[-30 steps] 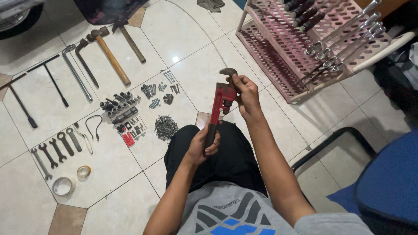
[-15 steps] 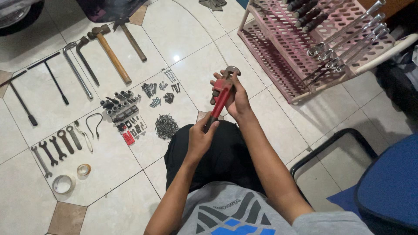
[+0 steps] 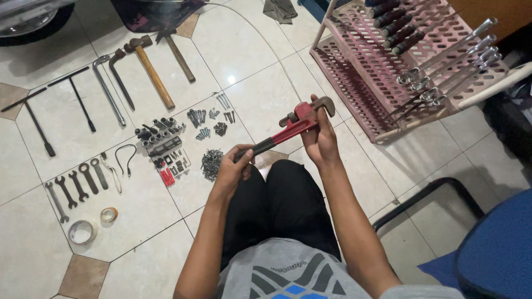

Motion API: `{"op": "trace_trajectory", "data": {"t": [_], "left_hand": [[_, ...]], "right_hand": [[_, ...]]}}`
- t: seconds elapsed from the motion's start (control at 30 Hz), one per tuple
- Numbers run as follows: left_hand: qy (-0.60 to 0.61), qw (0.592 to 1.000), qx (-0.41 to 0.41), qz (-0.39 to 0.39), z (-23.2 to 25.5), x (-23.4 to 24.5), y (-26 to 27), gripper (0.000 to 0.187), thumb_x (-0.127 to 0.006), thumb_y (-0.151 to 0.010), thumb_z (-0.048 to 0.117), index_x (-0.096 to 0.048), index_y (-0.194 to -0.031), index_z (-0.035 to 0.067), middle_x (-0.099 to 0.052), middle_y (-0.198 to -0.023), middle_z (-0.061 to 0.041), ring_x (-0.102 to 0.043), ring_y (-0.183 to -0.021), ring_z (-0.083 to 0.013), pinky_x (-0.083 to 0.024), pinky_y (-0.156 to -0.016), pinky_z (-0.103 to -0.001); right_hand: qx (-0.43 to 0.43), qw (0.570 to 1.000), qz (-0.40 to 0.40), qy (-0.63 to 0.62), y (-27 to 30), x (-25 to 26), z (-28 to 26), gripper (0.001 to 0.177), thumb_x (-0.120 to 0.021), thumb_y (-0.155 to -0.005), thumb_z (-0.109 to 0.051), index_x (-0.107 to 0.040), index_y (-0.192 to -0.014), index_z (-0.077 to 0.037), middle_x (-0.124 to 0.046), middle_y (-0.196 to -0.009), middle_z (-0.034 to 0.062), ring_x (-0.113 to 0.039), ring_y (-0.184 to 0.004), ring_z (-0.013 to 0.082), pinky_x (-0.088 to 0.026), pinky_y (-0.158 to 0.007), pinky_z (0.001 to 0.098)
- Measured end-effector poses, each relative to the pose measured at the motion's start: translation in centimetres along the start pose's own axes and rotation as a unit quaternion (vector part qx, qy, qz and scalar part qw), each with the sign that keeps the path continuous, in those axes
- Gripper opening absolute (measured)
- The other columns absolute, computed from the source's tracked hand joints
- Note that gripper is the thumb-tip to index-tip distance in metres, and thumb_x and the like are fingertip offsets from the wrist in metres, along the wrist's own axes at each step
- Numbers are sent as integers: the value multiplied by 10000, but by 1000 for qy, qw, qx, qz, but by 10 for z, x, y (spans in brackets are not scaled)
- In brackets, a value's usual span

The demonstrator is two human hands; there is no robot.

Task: The person sits on the floor and organizes various hand tools, including screwdrivers, wrenches, hammers, and sockets, by placing them into a pink plastic storage rack. They pick up each tool from the floor, briefly inspect it, and arrange it in the rack.

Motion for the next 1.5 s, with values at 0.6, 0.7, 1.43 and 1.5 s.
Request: {"op": "trace_trajectory", "data": {"t": [0.6, 0.7, 1.43, 1.5], "left_hand": [[74, 991, 95, 55, -48, 37, -2, 188, -425, -1023, 244, -496, -1155, 130, -646, -783, -104, -539, -565, -167, -449, -521, -326], [100, 987, 128, -1, -59, 25, 8, 231, -442, -1047, 261, -542, -1189, 108, -581, -727, -61, -508, -550, -151, -409, -501, -305], [-132, 982, -125, 42, 15, 40, -9, 359, -486, -1102, 421, -603, -1002, 97, -419, -647, 70, -347, -535, -23, -263, -466, -204], [-125, 984, -121, 40, 15, 39, -7, 366, -477, -1102, 434, -600, -1015, 101, -445, -645, 59, -384, -542, -25, -301, -475, -205]], "right_hand": [[-17, 981, 78, -175, 53, 33, 26, 563, -645, -980, -549, -590, -1323, -105, -633, -1041, 86, -645, -1038, 273, -499, -1008, 464], [-17, 980, 43, -192, 46, 16, 15, 556, -668, -967, -588, -627, -1242, -106, -601, -983, 72, -622, -948, 266, -495, -961, 448], [-87, 989, 117, 19, 63, 51, 39, 531, -420, -1072, -473, -508, -1426, -88, -674, -1177, 78, -666, -1128, 230, -553, -1015, 452], [-82, 989, 118, 21, 64, 55, 38, 513, -414, -1083, -460, -507, -1413, -78, -686, -1171, 89, -678, -1117, 233, -559, -1004, 442]]}}
Point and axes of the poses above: each hand's wrist, its own y-axis away from the middle knuckle, its own x-axis out of the back of the hand, z = x × y, the point moved 8 cm from there along -y, towards the middle knuckle
